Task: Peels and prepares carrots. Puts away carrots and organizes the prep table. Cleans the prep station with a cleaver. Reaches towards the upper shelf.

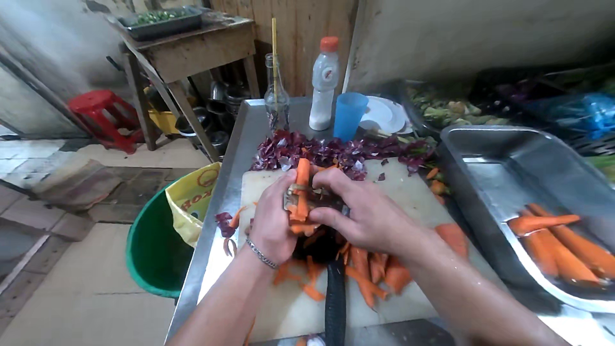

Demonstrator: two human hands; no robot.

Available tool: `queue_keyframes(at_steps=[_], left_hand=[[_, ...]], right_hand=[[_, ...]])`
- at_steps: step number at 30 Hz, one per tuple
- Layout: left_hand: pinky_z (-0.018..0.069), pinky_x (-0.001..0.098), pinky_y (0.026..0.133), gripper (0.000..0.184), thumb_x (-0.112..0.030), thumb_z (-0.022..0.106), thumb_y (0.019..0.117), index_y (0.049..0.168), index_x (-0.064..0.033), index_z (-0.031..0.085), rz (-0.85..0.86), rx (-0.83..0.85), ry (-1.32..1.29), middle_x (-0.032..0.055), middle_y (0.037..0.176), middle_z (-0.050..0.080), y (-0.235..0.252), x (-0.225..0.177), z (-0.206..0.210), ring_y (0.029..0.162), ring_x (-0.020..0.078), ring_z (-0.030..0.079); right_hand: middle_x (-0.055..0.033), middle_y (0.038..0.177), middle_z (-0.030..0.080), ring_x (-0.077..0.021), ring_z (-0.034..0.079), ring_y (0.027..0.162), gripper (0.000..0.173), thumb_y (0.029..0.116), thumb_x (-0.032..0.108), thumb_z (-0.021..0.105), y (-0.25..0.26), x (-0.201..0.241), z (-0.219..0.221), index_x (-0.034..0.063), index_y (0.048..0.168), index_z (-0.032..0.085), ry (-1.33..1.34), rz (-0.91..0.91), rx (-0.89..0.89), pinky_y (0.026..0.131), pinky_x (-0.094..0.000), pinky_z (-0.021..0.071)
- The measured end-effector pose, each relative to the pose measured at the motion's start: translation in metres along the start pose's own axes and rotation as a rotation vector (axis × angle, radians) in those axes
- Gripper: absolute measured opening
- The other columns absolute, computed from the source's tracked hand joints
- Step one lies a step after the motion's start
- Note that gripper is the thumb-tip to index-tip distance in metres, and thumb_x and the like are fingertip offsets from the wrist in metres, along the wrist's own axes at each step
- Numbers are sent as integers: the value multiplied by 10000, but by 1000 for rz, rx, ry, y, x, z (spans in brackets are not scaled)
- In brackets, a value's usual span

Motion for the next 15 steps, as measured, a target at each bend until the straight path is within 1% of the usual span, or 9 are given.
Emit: queue_keyframes(at_steps=[1, 2, 4, 5, 7, 9, 12, 15], left_hand=[[451, 202, 433, 424, -451, 351, 1097, 1042, -169, 661, -12, -20, 4, 2, 696, 594, 0, 0, 0, 500, 59, 524], [429, 194, 402, 443, -464, 333, 1100, 1028, -163, 650, -22, -19, 5, 0, 660, 563, 1, 0, 1, 460, 55, 488], [407, 199, 390, 464, -452, 285, 1111, 994, -148, 615, -41, 2, -2, 1, 643, 533, -1, 2, 2, 439, 61, 451], [413, 198, 394, 454, -412, 246, 1116, 1001, -141, 591, -46, 30, 6, 4, 660, 526, -2, 3, 4, 442, 63, 447], [425, 190, 397, 407, -350, 242, 1109, 990, -119, 556, -50, 87, 33, 23, 688, 529, -6, 4, 8, 435, 62, 445], [426, 184, 397, 415, -355, 247, 1115, 996, -111, 561, -31, 118, 54, 27, 697, 536, -6, 5, 10, 431, 58, 441], [423, 181, 408, 442, -405, 247, 1120, 981, -128, 563, 6, 127, 66, 11, 692, 525, -5, 4, 6, 439, 54, 436], [439, 195, 412, 465, -387, 223, 1129, 972, -110, 561, -13, 84, 47, 18, 687, 524, -2, 1, 6, 444, 70, 449]], right_hand=[[33, 898, 689, -130, 698, 781, 400, 1022, 492, 552, 1, 0, 1, 171, 1257, 596, 0, -8, -6, 608, -394, 589], [28, 905, 690, -134, 700, 787, 398, 1023, 490, 554, 1, -1, 1, 170, 1256, 595, 0, -8, -7, 611, -398, 590], [5, 922, 696, -161, 705, 803, 406, 1028, 472, 550, 2, -5, -2, 158, 1282, 591, 0, 25, 0, 637, -426, 592], [-17, 913, 697, -183, 704, 791, 409, 1027, 450, 553, 3, -10, -5, 140, 1292, 591, 4, 45, -14, 639, -446, 588], [-15, 867, 682, -177, 689, 751, 426, 1023, 469, 553, 3, -23, -12, 134, 1284, 574, -27, 74, -58, 621, -427, 576], [-13, 861, 675, -175, 683, 757, 451, 1020, 503, 547, 1, -27, -16, 137, 1283, 566, -53, 105, -76, 635, -423, 570], [-24, 831, 661, -196, 673, 711, 440, 1029, 488, 540, 3, -25, -10, 123, 1276, 565, -65, 115, -132, 586, -430, 559], [-33, 838, 657, -213, 677, 725, 440, 1032, 488, 540, 5, -24, -7, 125, 1279, 556, -85, 175, -148, 596, -443, 559]])
Point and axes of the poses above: each hand's wrist, its own y-axis towards the middle knuckle, its own z-axis out of the palm, x = y × z, the point moved 3 cm from there along y, towards the middle knuckle
